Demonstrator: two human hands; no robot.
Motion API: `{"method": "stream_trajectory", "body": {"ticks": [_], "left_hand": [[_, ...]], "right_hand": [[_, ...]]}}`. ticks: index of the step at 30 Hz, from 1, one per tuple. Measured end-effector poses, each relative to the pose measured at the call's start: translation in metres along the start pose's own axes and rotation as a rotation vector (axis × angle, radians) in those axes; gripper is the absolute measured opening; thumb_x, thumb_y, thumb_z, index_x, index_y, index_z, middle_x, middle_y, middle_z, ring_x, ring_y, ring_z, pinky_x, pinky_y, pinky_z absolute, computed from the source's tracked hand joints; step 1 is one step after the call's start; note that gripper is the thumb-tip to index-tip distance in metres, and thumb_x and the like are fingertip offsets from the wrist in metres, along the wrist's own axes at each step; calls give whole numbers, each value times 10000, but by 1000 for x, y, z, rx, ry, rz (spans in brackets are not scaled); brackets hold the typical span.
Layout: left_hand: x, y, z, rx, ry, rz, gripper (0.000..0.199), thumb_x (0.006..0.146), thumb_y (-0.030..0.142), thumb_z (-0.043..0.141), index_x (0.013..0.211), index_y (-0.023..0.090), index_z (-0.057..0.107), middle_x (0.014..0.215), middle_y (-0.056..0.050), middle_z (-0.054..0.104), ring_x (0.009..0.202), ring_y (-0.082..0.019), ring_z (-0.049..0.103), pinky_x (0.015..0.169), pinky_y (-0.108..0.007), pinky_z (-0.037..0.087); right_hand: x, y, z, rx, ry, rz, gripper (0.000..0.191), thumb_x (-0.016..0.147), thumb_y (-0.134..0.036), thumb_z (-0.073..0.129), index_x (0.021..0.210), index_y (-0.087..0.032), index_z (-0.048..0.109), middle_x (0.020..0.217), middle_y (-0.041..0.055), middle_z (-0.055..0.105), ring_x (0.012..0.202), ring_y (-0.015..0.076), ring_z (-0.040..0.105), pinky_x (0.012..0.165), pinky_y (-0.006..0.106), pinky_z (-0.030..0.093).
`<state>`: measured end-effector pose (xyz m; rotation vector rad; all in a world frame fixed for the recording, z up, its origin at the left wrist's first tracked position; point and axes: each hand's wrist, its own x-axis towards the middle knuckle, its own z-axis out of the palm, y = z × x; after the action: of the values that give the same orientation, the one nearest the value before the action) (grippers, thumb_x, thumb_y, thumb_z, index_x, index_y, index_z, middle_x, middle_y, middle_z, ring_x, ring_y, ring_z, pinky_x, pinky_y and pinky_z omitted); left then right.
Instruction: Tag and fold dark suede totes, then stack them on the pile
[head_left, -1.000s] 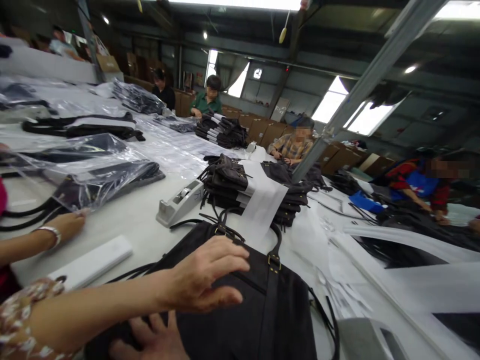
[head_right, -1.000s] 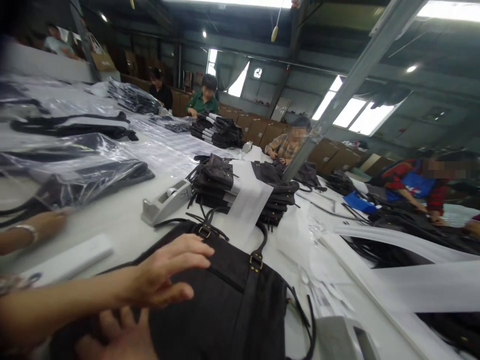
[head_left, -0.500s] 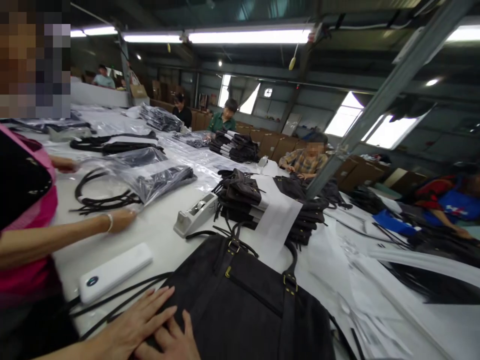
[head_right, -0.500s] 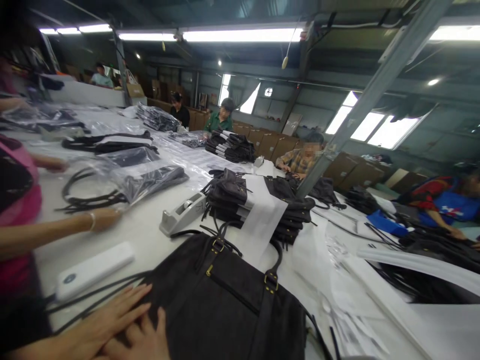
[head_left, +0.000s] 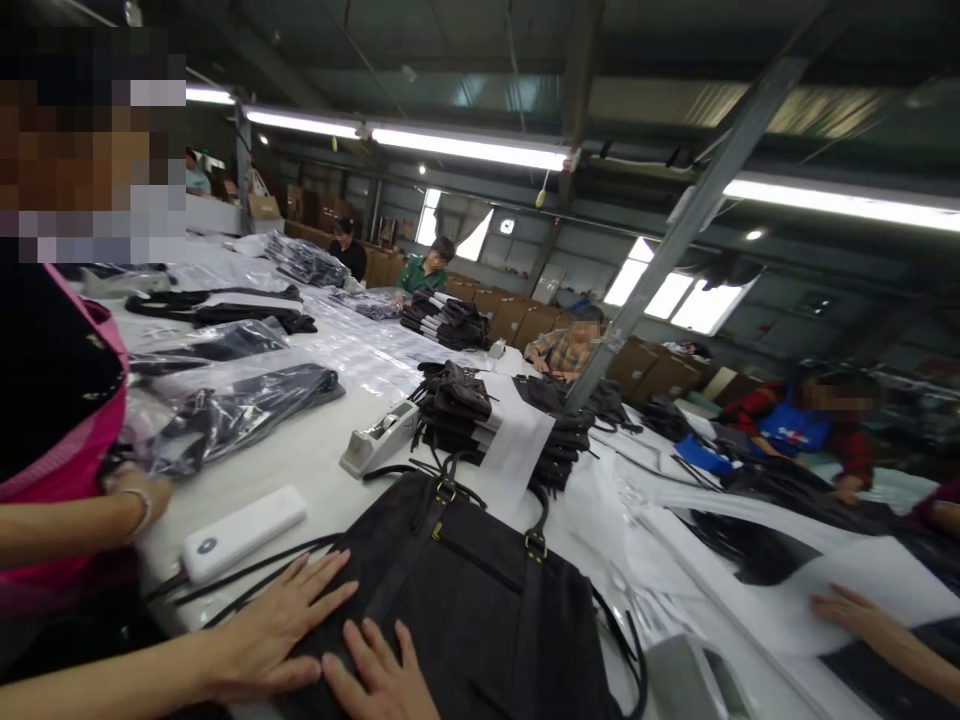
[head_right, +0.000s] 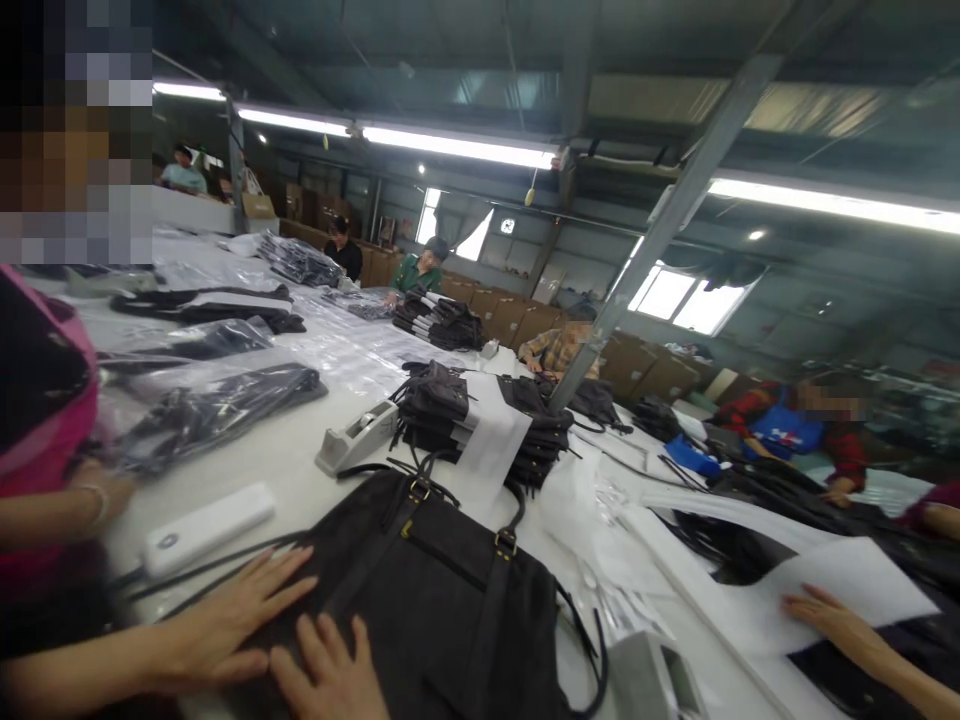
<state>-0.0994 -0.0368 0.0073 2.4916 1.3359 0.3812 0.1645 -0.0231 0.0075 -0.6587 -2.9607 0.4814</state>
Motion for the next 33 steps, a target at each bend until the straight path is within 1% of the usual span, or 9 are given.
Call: {"method": "stream_trajectory", "body": {"ticks": [4, 7, 11, 14, 17, 20, 25, 30, 33], "left_hand": [[8, 11, -32, 29, -203, -27, 716, 851, 647, 413, 1462, 311, 250, 1534, -170, 159, 1400, -370, 174, 1084, -614, 172], [30, 25, -67, 19, -324, -33, 616, 888, 626, 346, 1385, 272, 428, 1451, -183, 376, 1353, -351, 313, 1060, -613, 217], [82, 64, -105, 12, -209, 80, 499, 901, 578, 384, 1200, 239, 595, 1224, -121, 599, 1181, -283, 507, 1025, -493, 331], [124, 105, -111, -42, -48, 253, 503, 902, 570, 392, 1176, 205, 603, 1153, -117, 631, 1111, -251, 552, 977, -392, 392], [151, 130, -90, -112, 76, 377, 502, 901, 564, 396, 1153, 189, 617, 1019, -104, 677, 1016, -231, 596, 906, -331, 437], [156, 118, -46, -202, 183, 368, 480, 915, 537, 370, 1113, 191, 638, 944, -85, 691, 930, -220, 614, 849, -313, 458], [142, 63, 17, -495, 427, -176, 547, 965, 445, 220, 826, 148, 657, 642, -28, 624, 626, -149, 583, 659, -239, 451], [140, 53, 27, -585, 343, -189, 506, 940, 476, 313, 702, 154, 623, 537, 6, 542, 558, -133, 532, 609, -228, 411], [140, 52, 33, -608, 318, -178, 499, 936, 484, 320, 706, 159, 621, 520, 16, 528, 546, -130, 525, 591, -224, 406]], "right_hand": [[-9, -24, -31, 90, -7, 41, 587, 933, -564, 343, 1461, -367, 176, 1539, 37, 228, 1405, 278, 211, 1079, 622, 222], [-7, -35, -42, 114, 5, 100, 555, 934, -538, 367, 1447, -377, 230, 1538, 20, 239, 1410, 272, 195, 1100, 601, 178], [-6, -36, -37, 88, 10, 116, 544, 923, -514, 412, 1432, -385, 270, 1522, 18, 281, 1405, 268, 208, 1098, 580, 190], [-7, -33, -34, 82, 0, 102, 558, 918, -522, 418, 1435, -386, 257, 1521, 20, 283, 1398, 275, 223, 1085, 565, 227], [-6, -29, -35, 80, 37, 60, 541, 920, -532, 407, 1422, -374, 286, 1513, 10, 300, 1389, 255, 241, 1099, 528, 220], [-3, -23, -36, 87, 75, 9, 547, 917, -546, 403, 1420, -371, 282, 1501, -3, 322, 1384, 232, 241, 1118, 506, 194], [-1, -20, -32, 81, 18, 1, 573, 900, -613, 373, 1414, -382, 268, 1471, 5, 370, 1347, 241, 302, 1078, 556, 261], [-16, -33, -44, 79, 94, 91, 535, 928, -582, 337, 1393, -320, 320, 1407, 4, 449, 1337, 171, 322, 1115, 467, 252], [-47, -37, -60, -13, 102, 225, 529, 948, -542, 327, 1415, -296, 304, 1444, 36, 408, 1350, 188, 311, 1117, 481, 246]]}}
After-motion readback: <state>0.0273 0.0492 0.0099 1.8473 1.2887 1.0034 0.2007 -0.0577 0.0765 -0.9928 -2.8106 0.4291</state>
